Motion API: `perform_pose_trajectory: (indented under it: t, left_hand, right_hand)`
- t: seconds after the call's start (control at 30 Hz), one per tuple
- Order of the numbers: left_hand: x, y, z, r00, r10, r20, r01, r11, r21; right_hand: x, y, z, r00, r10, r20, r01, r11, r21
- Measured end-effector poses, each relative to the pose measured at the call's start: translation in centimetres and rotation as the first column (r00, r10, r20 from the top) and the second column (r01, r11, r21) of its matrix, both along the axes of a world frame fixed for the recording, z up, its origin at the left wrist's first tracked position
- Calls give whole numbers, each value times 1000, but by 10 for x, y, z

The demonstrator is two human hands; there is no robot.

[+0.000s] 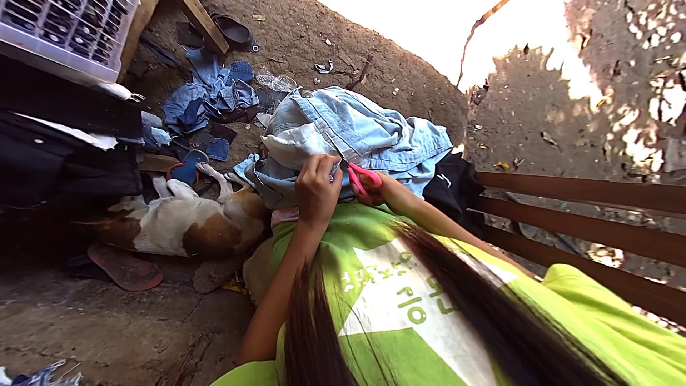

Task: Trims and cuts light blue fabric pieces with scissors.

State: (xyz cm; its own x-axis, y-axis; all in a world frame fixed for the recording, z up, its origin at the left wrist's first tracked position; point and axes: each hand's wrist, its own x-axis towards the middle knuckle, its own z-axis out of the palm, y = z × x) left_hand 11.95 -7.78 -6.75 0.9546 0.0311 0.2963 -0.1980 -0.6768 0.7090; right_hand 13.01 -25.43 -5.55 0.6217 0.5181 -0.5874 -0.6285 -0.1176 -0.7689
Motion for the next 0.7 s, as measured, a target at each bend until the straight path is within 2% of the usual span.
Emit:
perform_pose_trajectory:
  t: [0.27,0.7]
  left_hand:
    - [0,4,0,1000,16,3,-16,1000,-21]
    - [0,13,-1,1000,16,12,-16,999,-40]
  right_hand:
    - [-3,0,-6,994,-59,91,52,996,78]
    - [3,1,-3,995,-7,95,0,997,79]
